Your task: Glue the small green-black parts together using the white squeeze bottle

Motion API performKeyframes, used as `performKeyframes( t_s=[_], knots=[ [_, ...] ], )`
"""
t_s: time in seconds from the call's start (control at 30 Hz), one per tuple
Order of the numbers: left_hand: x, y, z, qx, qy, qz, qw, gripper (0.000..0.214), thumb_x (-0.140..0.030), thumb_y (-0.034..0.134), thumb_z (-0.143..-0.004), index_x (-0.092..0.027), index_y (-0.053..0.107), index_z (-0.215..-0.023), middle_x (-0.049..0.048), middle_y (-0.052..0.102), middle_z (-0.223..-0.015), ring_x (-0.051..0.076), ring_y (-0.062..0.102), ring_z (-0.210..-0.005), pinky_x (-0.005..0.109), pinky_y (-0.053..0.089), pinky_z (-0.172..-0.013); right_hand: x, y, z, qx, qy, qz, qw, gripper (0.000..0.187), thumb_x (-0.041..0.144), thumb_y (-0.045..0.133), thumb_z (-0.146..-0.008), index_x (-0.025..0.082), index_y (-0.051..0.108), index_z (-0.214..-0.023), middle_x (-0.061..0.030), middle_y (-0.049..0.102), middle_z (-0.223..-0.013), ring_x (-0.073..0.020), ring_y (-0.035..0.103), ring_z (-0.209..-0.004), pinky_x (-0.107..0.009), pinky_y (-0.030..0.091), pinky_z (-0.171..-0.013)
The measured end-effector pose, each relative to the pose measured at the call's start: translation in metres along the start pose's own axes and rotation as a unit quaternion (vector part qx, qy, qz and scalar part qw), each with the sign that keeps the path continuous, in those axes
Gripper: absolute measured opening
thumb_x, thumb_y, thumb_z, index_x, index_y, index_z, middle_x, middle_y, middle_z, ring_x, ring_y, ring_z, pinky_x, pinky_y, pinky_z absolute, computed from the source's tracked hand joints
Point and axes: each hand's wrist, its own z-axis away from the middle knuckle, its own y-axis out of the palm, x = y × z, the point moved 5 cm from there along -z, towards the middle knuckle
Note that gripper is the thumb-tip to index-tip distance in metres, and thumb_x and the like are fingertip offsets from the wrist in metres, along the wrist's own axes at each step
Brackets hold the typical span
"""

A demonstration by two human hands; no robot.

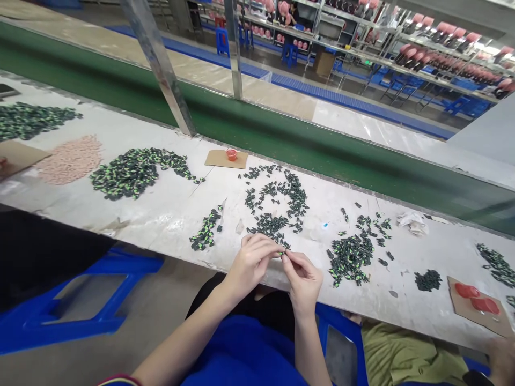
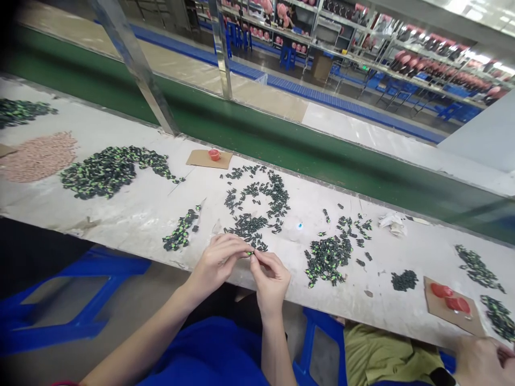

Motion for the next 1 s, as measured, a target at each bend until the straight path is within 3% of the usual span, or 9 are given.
performKeyframes(
  t_s=[0.23,0.37,0.5,0.6,0.67,0.73,0.83,0.93,1.0],
  knots=[
    [0.001,-0.004,0.009,0.025,-0.004,-0.006,1.000,0.023,-0.012,0.046,-0.091,-0.022,0.067,-0.095,0.0023,0.072,-0.079,0.017,0.061,-0.077,0.034,0.043,-0.076,-0.016,0.003,0.003,-0.010,0.068,-0.071,0.995,0.050,0.026,0.077,-0.064,0.022,0.054,-0.108,0.0060,0.062,-0.061,-0.0120,0.063,-0.059,-0.026,0.054,-0.063],
    [0.005,-0.008,0.018,0.026,0.003,-0.012,1.000,0.023,-0.010,0.047,-0.090,-0.021,0.067,-0.093,0.0029,0.072,-0.080,0.017,0.061,-0.076,0.033,0.043,-0.073,-0.026,0.012,0.006,0.011,0.079,-0.081,0.993,0.047,0.028,0.075,-0.064,0.023,0.051,-0.104,0.0076,0.059,-0.060,-0.0112,0.060,-0.056,-0.026,0.053,-0.061],
    [0.007,0.001,0.022,0.056,0.008,-0.026,0.998,0.026,-0.009,0.047,-0.089,-0.022,0.068,-0.096,0.0032,0.073,-0.080,0.018,0.061,-0.076,0.034,0.042,-0.074,-0.033,0.008,0.013,-0.002,0.082,-0.062,0.995,0.041,0.029,0.075,-0.064,0.022,0.054,-0.098,0.0058,0.060,-0.060,-0.0123,0.060,-0.055,-0.026,0.053,-0.059],
    [0.008,0.014,0.023,0.108,-0.013,-0.009,0.994,0.028,-0.008,0.049,-0.088,-0.024,0.067,-0.102,0.0024,0.073,-0.081,0.018,0.062,-0.077,0.034,0.042,-0.075,-0.033,-0.010,0.020,-0.014,0.084,0.005,0.996,0.031,0.032,0.076,-0.065,0.019,0.060,-0.089,0.0001,0.065,-0.065,-0.0157,0.063,-0.059,-0.029,0.054,-0.059],
    [0.014,0.015,0.024,0.133,-0.041,0.001,0.990,0.029,-0.012,0.052,-0.088,-0.025,0.064,-0.111,0.0023,0.073,-0.083,0.018,0.064,-0.080,0.033,0.043,-0.074,-0.027,-0.035,0.022,-0.075,0.051,0.075,0.993,0.028,0.035,0.076,-0.064,0.017,0.063,-0.082,-0.0046,0.068,-0.071,-0.0187,0.065,-0.064,-0.032,0.055,-0.061],
    [0.026,0.003,0.025,0.108,-0.075,-0.026,0.991,0.030,-0.018,0.054,-0.088,-0.025,0.062,-0.117,0.0038,0.073,-0.089,0.020,0.064,-0.085,0.034,0.044,-0.074,-0.015,-0.066,0.019,-0.170,-0.007,0.138,0.976,0.027,0.038,0.074,-0.067,0.017,0.065,-0.081,-0.0074,0.069,-0.078,-0.0208,0.065,-0.071,-0.035,0.054,-0.066],
    [0.052,-0.031,0.030,-0.005,-0.131,-0.149,0.980,0.022,-0.027,0.055,-0.088,-0.023,0.067,-0.107,0.0079,0.072,-0.097,0.028,0.060,-0.094,0.041,0.041,-0.078,0.003,-0.108,0.010,-0.318,-0.078,0.217,0.920,0.030,0.041,0.070,-0.071,0.015,0.066,-0.085,-0.0099,0.067,-0.083,-0.0220,0.063,-0.073,-0.040,0.053,-0.072],
    [0.077,-0.058,0.039,-0.104,-0.167,-0.262,0.945,0.017,-0.028,0.057,-0.086,-0.021,0.069,-0.096,0.0113,0.071,-0.094,0.033,0.056,-0.096,0.044,0.037,-0.075,0.019,-0.121,-0.010,-0.326,-0.144,0.332,0.873,0.035,0.044,0.066,-0.074,0.013,0.067,-0.090,-0.0149,0.066,-0.092,-0.0268,0.062,-0.085,-0.046,0.050,-0.080],
    [0.089,-0.061,0.043,-0.108,-0.164,-0.283,0.939,0.015,-0.025,0.056,-0.086,-0.022,0.069,-0.092,0.0104,0.071,-0.091,0.031,0.055,-0.092,0.042,0.035,-0.073,0.025,-0.114,-0.023,-0.289,-0.189,0.412,0.843,0.041,0.048,0.065,-0.076,0.014,0.067,-0.098,-0.0170,0.065,-0.102,-0.0311,0.057,-0.102,-0.050,0.043,-0.091]
  ],
)
